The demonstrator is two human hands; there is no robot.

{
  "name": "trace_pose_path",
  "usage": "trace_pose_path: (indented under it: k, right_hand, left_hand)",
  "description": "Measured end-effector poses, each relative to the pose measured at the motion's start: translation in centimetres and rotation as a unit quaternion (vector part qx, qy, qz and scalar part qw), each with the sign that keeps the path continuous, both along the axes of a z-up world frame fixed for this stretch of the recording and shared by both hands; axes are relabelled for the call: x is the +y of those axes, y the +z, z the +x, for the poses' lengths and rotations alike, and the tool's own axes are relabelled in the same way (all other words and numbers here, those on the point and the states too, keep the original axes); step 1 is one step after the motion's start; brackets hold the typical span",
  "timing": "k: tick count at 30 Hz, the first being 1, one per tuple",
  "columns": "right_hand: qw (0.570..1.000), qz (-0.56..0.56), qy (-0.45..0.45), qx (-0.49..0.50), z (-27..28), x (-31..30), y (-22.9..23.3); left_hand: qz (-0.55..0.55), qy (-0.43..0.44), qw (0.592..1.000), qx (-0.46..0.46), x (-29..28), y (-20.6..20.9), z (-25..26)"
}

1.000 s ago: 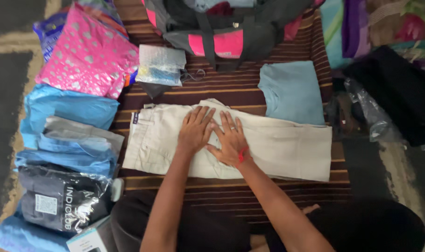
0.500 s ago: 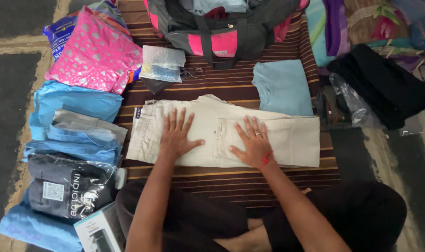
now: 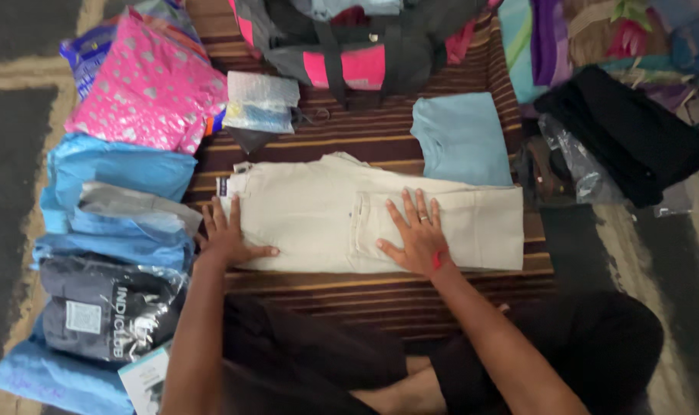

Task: The person folds a light blue t-shirt and places it on a striped mat. They then fold a pair of dark grey shorts and place them into a black and pink duffel bag. Finally, they fold a pair of white trousers on the mat.

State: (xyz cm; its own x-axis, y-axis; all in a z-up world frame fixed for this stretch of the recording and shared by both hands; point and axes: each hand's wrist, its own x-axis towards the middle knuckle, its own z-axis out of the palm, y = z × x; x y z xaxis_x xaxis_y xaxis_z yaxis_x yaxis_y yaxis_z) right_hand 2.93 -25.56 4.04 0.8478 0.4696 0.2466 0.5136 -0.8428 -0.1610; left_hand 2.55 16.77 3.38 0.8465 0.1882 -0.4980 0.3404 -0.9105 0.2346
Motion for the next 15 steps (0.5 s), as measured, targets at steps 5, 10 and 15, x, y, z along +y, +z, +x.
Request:
trace_pose_path:
  k: [5, 10, 15]
  right_hand:
    - [1.000, -0.028, 0.007, -0.002, 0.5, 0.4, 0.1]
    - [1.000, -0.013, 0.005, 0.015, 0.4, 0.0, -1.2]
    - [1.000, -0.003, -0.003, 0.030, 1.5, -1.3, -4.2]
  left_hand:
    - [0.055, 0.009, 0.998, 0.006, -2.8, -0.4, 0.8]
    - [-0.188, -0.162, 0.875, -0.415, -16.8, -5.2, 1.9]
    - [-0.089, -0.167, 0.881, -0.434, -26.9, -3.7, 0.6]
